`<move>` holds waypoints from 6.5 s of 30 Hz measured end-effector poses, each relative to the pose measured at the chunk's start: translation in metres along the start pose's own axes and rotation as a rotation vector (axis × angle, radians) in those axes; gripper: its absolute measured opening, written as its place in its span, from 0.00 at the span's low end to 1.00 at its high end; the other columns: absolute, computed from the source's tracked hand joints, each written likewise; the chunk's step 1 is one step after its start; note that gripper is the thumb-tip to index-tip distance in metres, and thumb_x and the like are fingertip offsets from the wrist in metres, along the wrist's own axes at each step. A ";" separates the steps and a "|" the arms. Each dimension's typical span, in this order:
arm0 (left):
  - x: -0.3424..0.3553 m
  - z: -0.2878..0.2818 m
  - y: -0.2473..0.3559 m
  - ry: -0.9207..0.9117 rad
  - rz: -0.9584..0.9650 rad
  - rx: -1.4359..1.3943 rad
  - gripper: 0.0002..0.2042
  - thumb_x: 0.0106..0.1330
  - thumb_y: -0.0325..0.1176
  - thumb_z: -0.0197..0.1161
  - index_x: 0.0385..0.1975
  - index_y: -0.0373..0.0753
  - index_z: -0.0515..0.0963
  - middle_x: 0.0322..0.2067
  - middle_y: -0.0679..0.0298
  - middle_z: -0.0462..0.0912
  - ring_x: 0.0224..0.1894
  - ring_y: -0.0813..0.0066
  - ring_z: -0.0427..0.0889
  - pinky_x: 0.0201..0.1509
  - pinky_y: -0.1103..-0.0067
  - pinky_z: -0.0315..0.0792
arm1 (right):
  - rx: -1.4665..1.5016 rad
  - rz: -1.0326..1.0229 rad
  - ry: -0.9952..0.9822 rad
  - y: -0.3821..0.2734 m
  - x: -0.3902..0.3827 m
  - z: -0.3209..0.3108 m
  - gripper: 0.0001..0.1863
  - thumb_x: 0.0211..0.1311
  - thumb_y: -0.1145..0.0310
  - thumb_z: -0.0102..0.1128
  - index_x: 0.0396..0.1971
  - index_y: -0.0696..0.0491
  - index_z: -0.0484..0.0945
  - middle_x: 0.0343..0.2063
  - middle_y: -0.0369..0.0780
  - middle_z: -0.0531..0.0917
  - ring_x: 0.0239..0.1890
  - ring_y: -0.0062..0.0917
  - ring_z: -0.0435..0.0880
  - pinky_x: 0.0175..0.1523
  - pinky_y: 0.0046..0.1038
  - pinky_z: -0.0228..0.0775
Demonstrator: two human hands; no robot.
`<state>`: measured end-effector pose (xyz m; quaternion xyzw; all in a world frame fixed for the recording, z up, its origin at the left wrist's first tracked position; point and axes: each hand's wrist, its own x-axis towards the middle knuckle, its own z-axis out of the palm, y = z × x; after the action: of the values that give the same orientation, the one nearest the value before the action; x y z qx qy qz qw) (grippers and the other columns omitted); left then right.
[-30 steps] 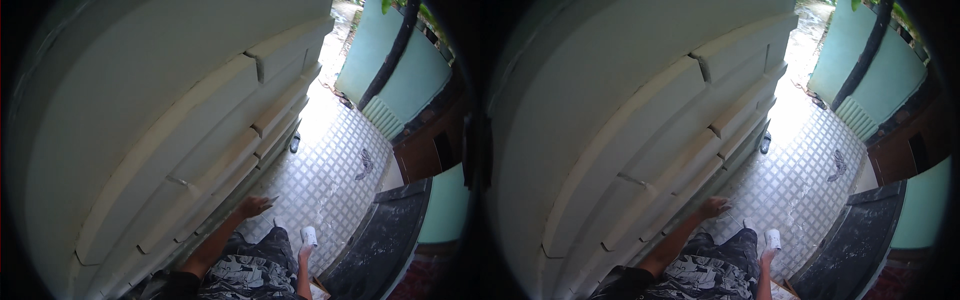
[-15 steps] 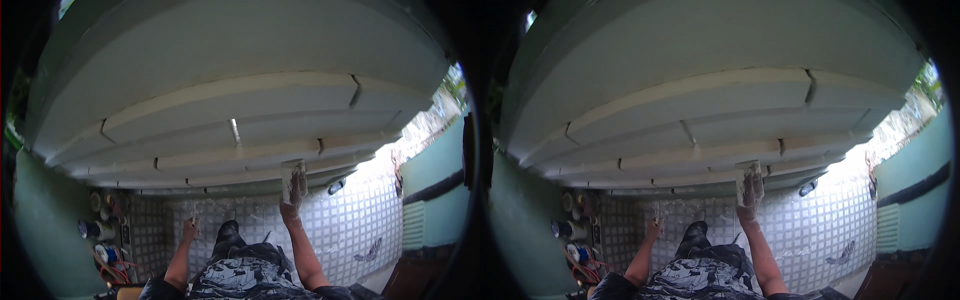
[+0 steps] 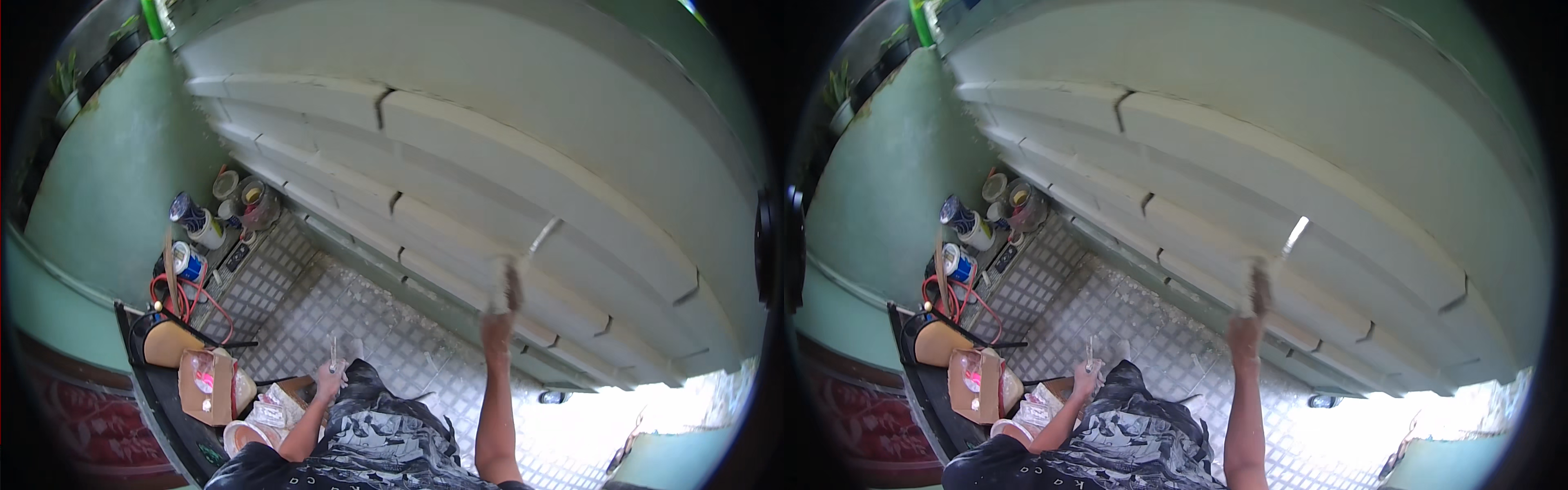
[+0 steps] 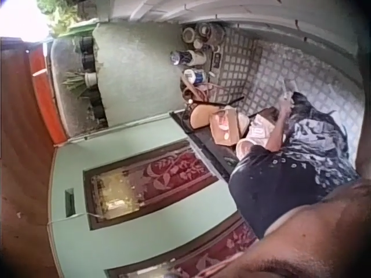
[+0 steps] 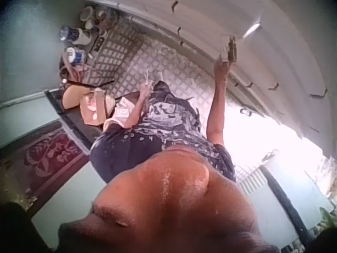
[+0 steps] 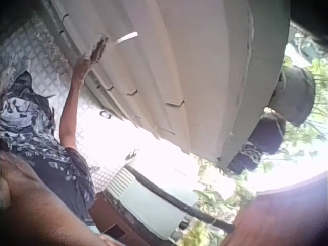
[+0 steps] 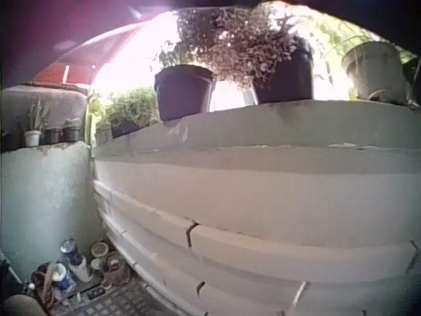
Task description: Applying plaster or filler to a structured wall with horizontal ridges using a putty knife and a handheld container of material.
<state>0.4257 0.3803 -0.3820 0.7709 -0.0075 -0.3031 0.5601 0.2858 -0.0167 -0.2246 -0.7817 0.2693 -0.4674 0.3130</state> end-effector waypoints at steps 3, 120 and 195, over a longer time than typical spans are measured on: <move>0.024 -0.014 0.003 0.025 -0.035 -0.066 0.12 0.67 0.37 0.56 0.37 0.33 0.76 0.14 0.64 0.74 0.11 0.80 0.70 0.15 0.81 0.70 | -0.225 0.024 0.226 -0.016 0.015 0.003 0.30 0.51 0.83 0.49 0.58 0.57 0.66 0.60 0.48 0.67 0.61 0.42 0.66 0.66 0.38 0.53; -0.147 0.510 0.295 -1.630 0.451 -0.157 0.03 0.68 0.24 0.50 0.34 0.35 0.71 0.33 0.48 0.80 0.33 0.62 0.82 0.37 0.73 0.75 | -0.548 0.215 1.398 0.111 0.051 -0.747 0.20 0.44 0.75 0.57 0.41 0.67 0.71 0.35 0.45 0.78 0.36 0.29 0.78 0.44 0.26 0.70; -0.098 0.494 0.230 -0.394 1.605 0.719 0.31 0.52 0.23 0.57 0.59 0.50 0.66 0.63 0.66 0.61 0.66 0.60 0.57 0.66 0.62 0.51 | -0.762 0.236 0.377 0.140 -0.093 -0.453 0.27 0.54 0.82 0.46 0.56 0.50 0.73 0.57 0.45 0.72 0.62 0.42 0.66 0.65 0.37 0.59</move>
<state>0.1865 -0.0951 -0.2301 0.5967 -0.7335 0.0731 0.3171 -0.1787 -0.1504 -0.2145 -0.7063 0.5621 -0.4304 -0.0010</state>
